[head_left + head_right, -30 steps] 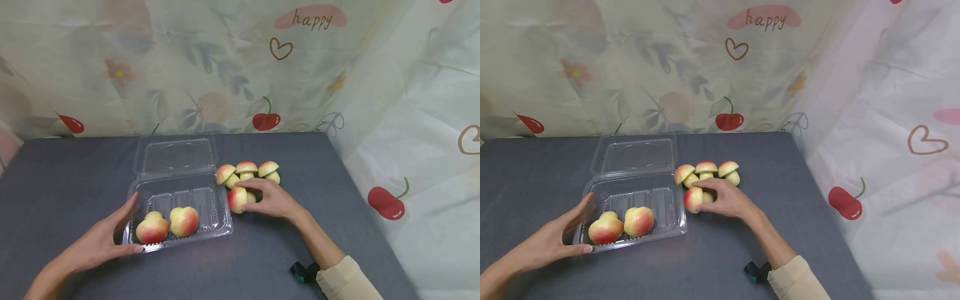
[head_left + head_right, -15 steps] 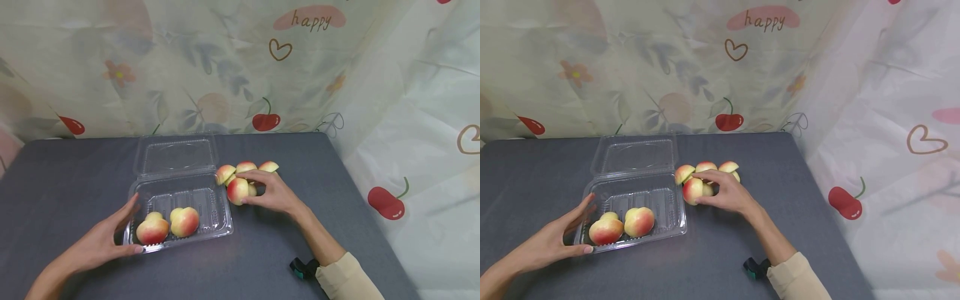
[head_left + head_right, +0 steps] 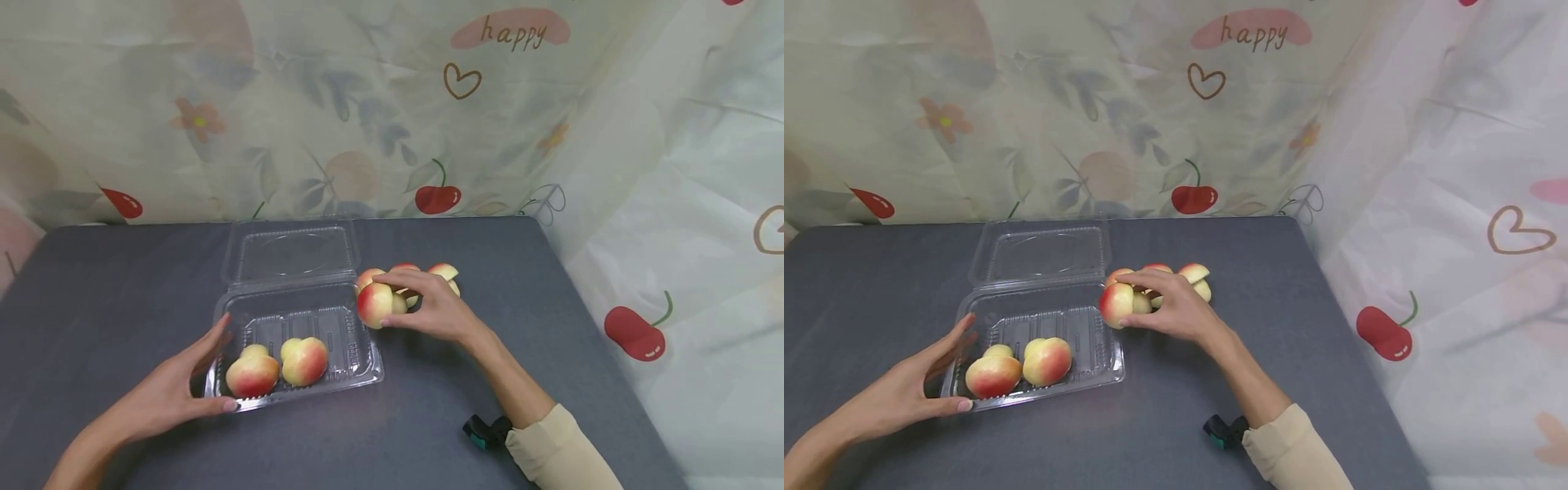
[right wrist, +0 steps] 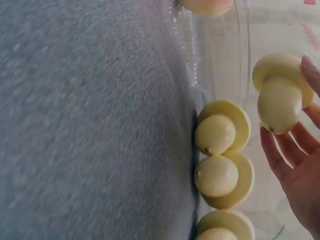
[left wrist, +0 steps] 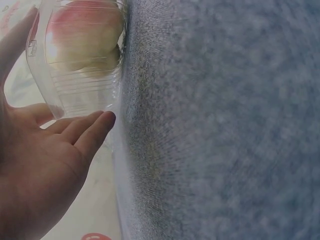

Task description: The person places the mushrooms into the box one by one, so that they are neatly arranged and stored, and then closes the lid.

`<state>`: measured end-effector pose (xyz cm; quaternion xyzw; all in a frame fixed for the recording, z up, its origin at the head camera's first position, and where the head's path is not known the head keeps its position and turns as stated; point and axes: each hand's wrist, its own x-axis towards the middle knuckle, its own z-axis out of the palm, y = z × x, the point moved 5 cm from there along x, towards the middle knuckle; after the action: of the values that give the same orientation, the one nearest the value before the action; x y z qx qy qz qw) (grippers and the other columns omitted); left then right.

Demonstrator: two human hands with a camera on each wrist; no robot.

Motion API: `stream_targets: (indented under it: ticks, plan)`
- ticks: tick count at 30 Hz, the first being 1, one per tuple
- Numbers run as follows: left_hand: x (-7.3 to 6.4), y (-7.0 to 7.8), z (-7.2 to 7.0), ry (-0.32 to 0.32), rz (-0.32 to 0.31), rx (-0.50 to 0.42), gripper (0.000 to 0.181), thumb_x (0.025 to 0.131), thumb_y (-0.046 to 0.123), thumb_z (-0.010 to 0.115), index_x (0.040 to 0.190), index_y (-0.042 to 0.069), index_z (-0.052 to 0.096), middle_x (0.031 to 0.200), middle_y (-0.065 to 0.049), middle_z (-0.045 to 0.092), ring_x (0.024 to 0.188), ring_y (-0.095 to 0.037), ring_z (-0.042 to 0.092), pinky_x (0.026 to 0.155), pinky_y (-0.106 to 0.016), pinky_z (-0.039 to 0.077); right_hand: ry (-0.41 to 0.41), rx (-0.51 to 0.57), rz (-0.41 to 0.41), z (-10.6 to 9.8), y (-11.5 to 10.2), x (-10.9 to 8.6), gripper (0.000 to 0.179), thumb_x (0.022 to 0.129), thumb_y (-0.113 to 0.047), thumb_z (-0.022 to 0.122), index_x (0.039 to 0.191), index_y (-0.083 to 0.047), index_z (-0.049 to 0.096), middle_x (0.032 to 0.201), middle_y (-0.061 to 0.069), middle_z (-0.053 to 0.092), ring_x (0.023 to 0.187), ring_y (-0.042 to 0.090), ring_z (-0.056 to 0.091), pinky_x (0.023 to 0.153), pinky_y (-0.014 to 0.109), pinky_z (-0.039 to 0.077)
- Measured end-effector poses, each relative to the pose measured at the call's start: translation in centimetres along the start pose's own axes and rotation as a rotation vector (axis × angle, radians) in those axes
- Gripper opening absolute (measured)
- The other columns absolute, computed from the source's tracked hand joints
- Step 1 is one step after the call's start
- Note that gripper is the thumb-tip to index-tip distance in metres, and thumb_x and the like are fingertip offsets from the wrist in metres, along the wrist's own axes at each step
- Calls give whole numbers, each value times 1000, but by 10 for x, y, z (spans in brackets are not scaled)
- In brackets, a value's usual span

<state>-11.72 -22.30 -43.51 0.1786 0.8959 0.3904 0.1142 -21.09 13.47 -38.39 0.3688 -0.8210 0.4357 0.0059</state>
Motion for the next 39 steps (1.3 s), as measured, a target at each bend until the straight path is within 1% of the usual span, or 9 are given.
stream_targets:
  ticks: [2, 8, 13, 15, 18, 25, 31, 36, 39]
  plan:
    - [-1, 0, 0, 0, 1, -5, 121, 74, 47, 85, 161, 18, 6, 152, -30, 36, 126, -48, 51, 93, -5, 31, -2, -2, -19, 3, -2, 4, 59, 78, -25, 87, 131, -14, 66, 123, -6, 66, 111, 15, 56, 89, 33, 52]
    - [-2, 0, 1, 8, 16, -26, 121, 74, 45, 86, 161, 18, 7, 153, -30, 34, 127, -48, 50, 93, -3, 29, -14, -47, -63, 10, -9, 14, 61, 77, -28, 87, 133, -15, 65, 128, -6, 66, 116, 11, 58, 98, 33, 46]
    - [-1, 1, 1, 8, 12, -23, 121, 74, 47, 85, 161, 19, 7, 153, -29, 34, 128, -47, 49, 93, -4, 30, -13, 11, -85, 16, -13, 22, 62, 75, -21, 89, 131, -7, 65, 126, 0, 67, 113, 11, 62, 93, 29, 52]
    - [-1, 1, 1, 7, 8, -15, 121, 74, 48, 85, 161, 19, 7, 153, -28, 35, 129, -47, 49, 93, -4, 30, -13, 36, -78, 20, -15, 25, 62, 75, -19, 88, 131, -6, 65, 126, 1, 67, 113, 12, 62, 92, 28, 52]
    - [0, 1, 1, 7, 11, -21, 121, 74, 48, 85, 161, 19, 7, 154, -28, 34, 130, -47, 48, 93, -4, 30, -8, 42, -49, 26, -18, 28, 63, 75, -22, 88, 132, -8, 65, 128, -1, 66, 115, 9, 61, 92, 25, 51]
    - [0, 1, 0, 19, 44, -24, 121, 73, 46, 86, 161, 17, 8, 152, -28, 36, 130, -45, 47, 94, -2, 28, -14, 6, -3, 40, -23, 37, 64, 77, -27, 87, 135, -15, 63, 130, -2, 64, 114, 6, 59, 93, 23, 50]
    - [1, 4, -2, 21, 67, -15, 121, 74, 42, 87, 161, 15, 7, 151, -29, 39, 129, -45, 48, 94, -1, 28, -1, -45, -19, 48, -27, 44, 66, 76, -30, 88, 136, -15, 63, 128, 1, 66, 109, 7, 63, 90, 25, 50]
    - [1, 3, -3, 14, 36, 4, 122, 73, 47, 86, 161, 16, 7, 151, -26, 40, 131, -43, 48, 93, -2, 27, 6, -57, -46, 57, -31, 51, 65, 75, -30, 89, 133, -15, 65, 126, 2, 67, 114, 7, 61, 95, 23, 47]
    - [0, 2, -3, 14, 39, 1, 122, 73, 46, 86, 161, 15, 7, 151, -27, 40, 131, -43, 48, 93, -1, 27, -6, -50, -29, 63, -33, 54, 64, 76, -30, 88, 133, -15, 65, 126, 2, 67, 110, 6, 61, 91, 22, 49]
